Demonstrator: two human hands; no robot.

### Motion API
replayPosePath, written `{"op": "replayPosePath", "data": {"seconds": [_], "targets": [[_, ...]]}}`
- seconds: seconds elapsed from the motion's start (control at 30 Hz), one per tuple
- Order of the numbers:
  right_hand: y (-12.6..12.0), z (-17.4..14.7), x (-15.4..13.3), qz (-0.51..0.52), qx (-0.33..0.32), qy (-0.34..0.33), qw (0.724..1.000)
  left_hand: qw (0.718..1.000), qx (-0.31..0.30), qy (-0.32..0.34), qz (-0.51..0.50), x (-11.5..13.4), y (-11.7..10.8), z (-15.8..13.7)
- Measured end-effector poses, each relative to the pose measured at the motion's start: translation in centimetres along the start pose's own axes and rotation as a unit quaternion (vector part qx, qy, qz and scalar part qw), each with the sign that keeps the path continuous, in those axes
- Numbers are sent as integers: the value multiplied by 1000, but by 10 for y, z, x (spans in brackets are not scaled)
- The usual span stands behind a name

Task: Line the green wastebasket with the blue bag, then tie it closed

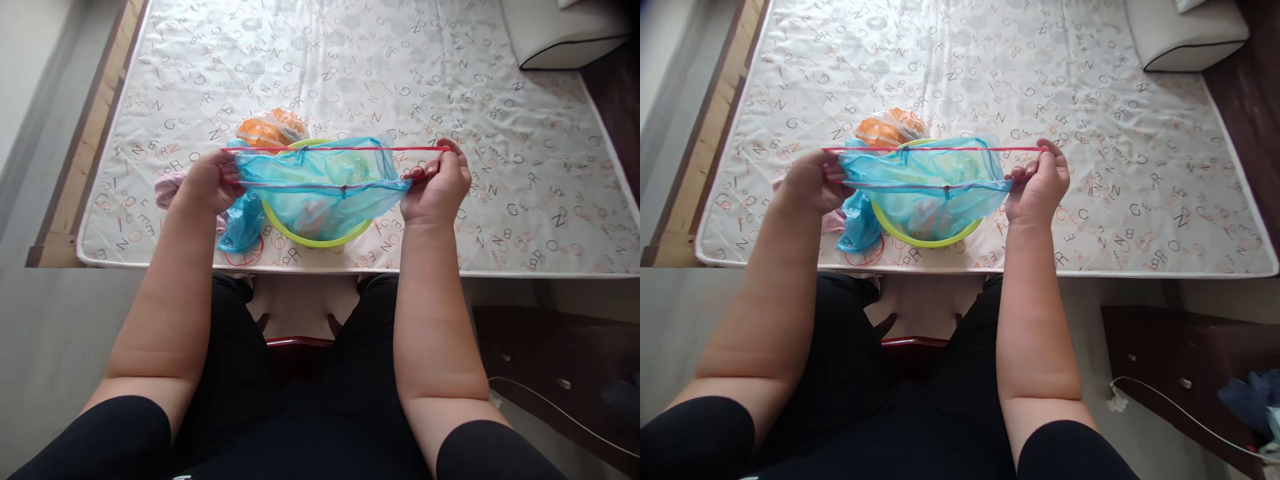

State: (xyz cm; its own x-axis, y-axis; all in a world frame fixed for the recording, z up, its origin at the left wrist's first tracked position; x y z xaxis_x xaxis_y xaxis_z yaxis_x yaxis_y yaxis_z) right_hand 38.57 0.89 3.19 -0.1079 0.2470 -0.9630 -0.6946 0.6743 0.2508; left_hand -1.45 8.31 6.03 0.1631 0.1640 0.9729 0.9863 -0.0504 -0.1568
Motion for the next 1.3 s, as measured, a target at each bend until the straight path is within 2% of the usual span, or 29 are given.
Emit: {"op": "replayPosePath", "data": {"seconds": [0.1,0.17,0.3,0.37,0.43,0.5,0.6,0.7,0.87,0.97,1.07,1.2,1.23,1.3], "targets": [[1,-2,0,16,18,17,1000,993,-28,-44,-103,9,-6,-6],[6,-7,-6,21,30,23,999,987,-44,-35,-148,7,-11,-2],[17,-21,-27,3,69,39,997,966,-124,22,-227,-13,-23,25],[21,-27,-36,13,91,46,995,949,-149,1,-280,-24,-29,40],[23,-30,-43,28,84,41,995,936,-139,-6,-324,-31,-36,49],[22,-29,-44,35,57,33,997,927,-123,43,-353,-32,-43,52],[20,-24,-39,19,14,33,999,898,-127,143,-396,-30,-50,49],[20,-22,-29,21,-3,48,999,886,-102,172,-419,-33,-49,46],[24,-29,-25,11,-55,19,998,914,-55,236,-326,-39,-34,47],[27,-33,-28,-33,-98,-20,994,925,-3,277,-260,-30,-17,39],[32,-37,-27,-92,-118,-64,987,911,43,365,-187,-15,6,24],[44,-50,-20,-148,-94,-154,972,867,41,477,-140,-1,43,-2],[47,-55,-19,-159,-92,-175,967,865,37,480,-137,0,52,-9],[55,-69,-20,-188,-109,-211,953,888,40,443,-114,0,69,-22]]}}
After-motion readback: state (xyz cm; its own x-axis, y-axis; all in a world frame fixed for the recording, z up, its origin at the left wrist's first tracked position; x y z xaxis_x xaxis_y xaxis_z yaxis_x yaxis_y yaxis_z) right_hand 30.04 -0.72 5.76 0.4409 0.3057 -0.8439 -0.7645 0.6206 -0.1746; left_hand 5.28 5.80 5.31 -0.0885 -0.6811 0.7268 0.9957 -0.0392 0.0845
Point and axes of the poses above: each hand's wrist, its own z-axis towards the middle knuckle, its own y-axis out of the palm, x = y × z, the point moved 1 cm from there along z, towards the middle knuckle, and after that the axes turned 5 degrees about x, right-handed, at the moved point
